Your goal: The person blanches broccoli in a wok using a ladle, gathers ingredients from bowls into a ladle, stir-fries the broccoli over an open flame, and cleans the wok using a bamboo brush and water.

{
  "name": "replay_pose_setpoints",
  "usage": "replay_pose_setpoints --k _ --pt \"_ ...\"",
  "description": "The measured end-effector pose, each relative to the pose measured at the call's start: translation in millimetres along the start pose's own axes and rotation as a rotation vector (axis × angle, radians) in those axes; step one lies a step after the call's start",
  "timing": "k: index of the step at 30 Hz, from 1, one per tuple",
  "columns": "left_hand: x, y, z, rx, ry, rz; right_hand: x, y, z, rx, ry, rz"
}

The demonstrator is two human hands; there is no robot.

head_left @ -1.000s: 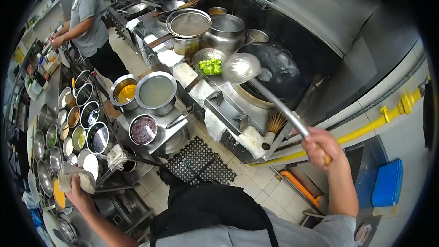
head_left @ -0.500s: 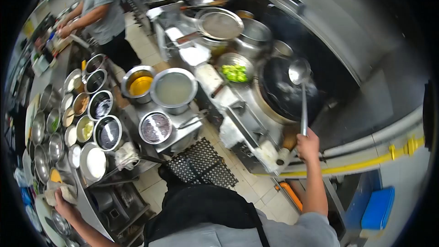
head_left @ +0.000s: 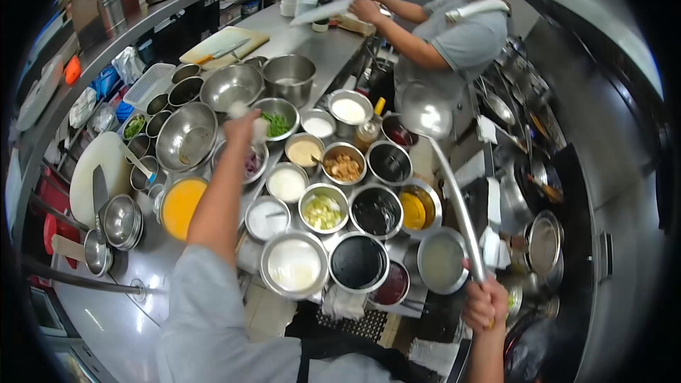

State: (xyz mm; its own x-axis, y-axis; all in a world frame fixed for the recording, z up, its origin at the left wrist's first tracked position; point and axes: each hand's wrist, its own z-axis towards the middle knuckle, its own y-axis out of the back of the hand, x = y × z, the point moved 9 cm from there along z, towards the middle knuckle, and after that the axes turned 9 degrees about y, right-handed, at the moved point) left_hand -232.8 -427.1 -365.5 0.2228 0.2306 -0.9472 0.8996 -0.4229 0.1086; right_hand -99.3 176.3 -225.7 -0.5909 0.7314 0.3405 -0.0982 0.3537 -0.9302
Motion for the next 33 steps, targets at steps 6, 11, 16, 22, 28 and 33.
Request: replay_pose_setpoints --k 6,11,16,22,28,33 --pt "-10.9 -99.2 90.9 -0.060 0.078 0.217 -48.2 -39.2 256.0 -0.035 -0.279 -0.571" --pt "4.4 -143.8 123.2 -0.056 0.226 0.186 -71.4 -65.7 389.0 -0.052 -0.128 -1.424" --pt "-9.8 -157.9 122.2 -0.050 0.218 0.225 -81.3 -75.9 456.4 0.041 -0.075 -1.880" --pt "-31.9 -155.3 118.4 -0.077 0.067 0.322 -80.5 -76.2 474.1 0.219 0.193 -2.447" --pt "-55.7 -160.6 106.8 -0.164 -0.194 0.419 -71.2 -50.3 431.0 -0.156 -0.312 -1.605" --pt "-82.5 -167.6 91.1 -0.129 -0.387 0.487 -77.1 -36.6 400.1 -0.289 -0.474 -0.721"
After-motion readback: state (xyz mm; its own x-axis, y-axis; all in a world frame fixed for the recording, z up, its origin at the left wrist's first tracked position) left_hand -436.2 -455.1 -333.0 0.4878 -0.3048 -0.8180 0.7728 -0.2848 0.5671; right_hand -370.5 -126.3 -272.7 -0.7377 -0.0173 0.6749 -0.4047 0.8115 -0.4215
